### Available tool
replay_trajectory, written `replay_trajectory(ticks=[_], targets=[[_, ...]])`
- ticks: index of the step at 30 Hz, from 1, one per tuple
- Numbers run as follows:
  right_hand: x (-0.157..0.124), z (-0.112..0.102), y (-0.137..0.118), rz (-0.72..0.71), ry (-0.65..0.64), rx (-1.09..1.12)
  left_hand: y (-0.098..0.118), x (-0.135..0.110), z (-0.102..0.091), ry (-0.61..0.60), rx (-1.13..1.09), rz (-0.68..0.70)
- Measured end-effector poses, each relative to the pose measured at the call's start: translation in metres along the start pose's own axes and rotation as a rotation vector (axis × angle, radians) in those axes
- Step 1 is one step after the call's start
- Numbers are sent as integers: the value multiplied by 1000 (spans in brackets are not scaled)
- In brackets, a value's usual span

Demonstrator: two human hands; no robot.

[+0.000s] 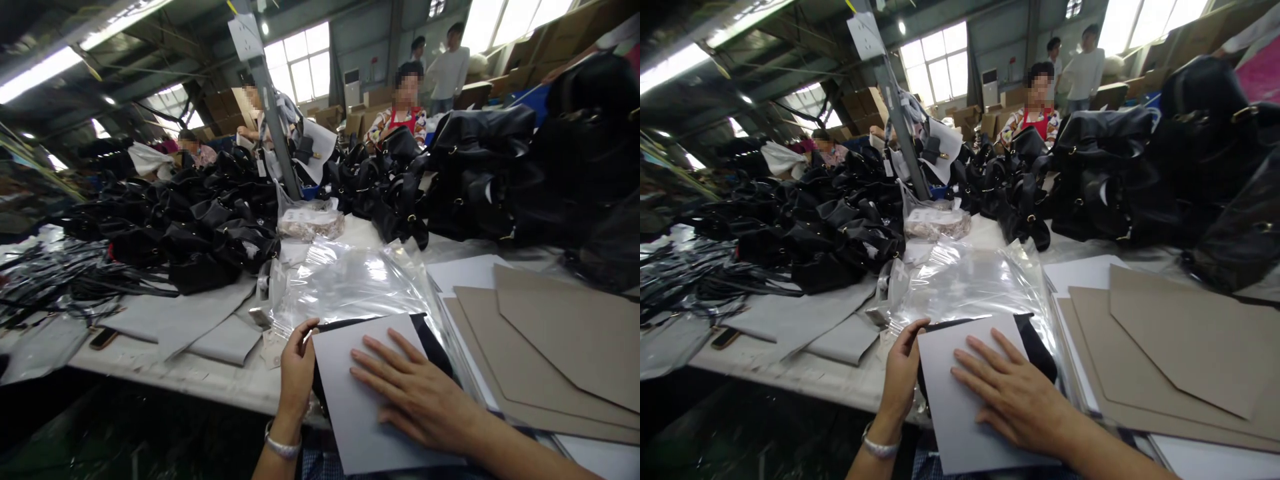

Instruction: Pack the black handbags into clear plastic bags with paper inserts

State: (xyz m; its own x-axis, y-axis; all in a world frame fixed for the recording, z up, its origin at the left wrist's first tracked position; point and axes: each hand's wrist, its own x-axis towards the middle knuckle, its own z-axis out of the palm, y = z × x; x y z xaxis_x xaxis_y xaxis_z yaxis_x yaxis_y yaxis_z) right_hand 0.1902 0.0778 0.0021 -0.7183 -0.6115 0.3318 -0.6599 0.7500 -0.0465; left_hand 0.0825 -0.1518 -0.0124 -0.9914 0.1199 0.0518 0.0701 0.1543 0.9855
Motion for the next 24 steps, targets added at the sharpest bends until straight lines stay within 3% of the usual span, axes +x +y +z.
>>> replay_trajectory(ticks=[2,4,6,8,10,12,16,19,21,24], targets=[[1,0,1,6,-1,-10,10,-8,-1,118,148,139],[1,1,2,13,-1,-25,24,-18,3,182,299,396],[2,3,2,31,16,-29,35,-27,12,76,434,646],[3,7,2,62,52,-24,38,-31,25,-122,559,805],[4,11,2,86,86,-6,34,-29,37,-261,660,843],[1,15,3,96,150,30,24,-22,47,-315,721,835],[-24,13,3,134,339,69,8,-11,56,-305,879,885],[-63,-2,7,196,374,50,-1,-7,57,-240,960,939],[-100,-19,19,348,392,11,-9,-2,58,-223,963,976],[-173,-56,43,936,505,20,-22,6,60,-206,921,1000]])
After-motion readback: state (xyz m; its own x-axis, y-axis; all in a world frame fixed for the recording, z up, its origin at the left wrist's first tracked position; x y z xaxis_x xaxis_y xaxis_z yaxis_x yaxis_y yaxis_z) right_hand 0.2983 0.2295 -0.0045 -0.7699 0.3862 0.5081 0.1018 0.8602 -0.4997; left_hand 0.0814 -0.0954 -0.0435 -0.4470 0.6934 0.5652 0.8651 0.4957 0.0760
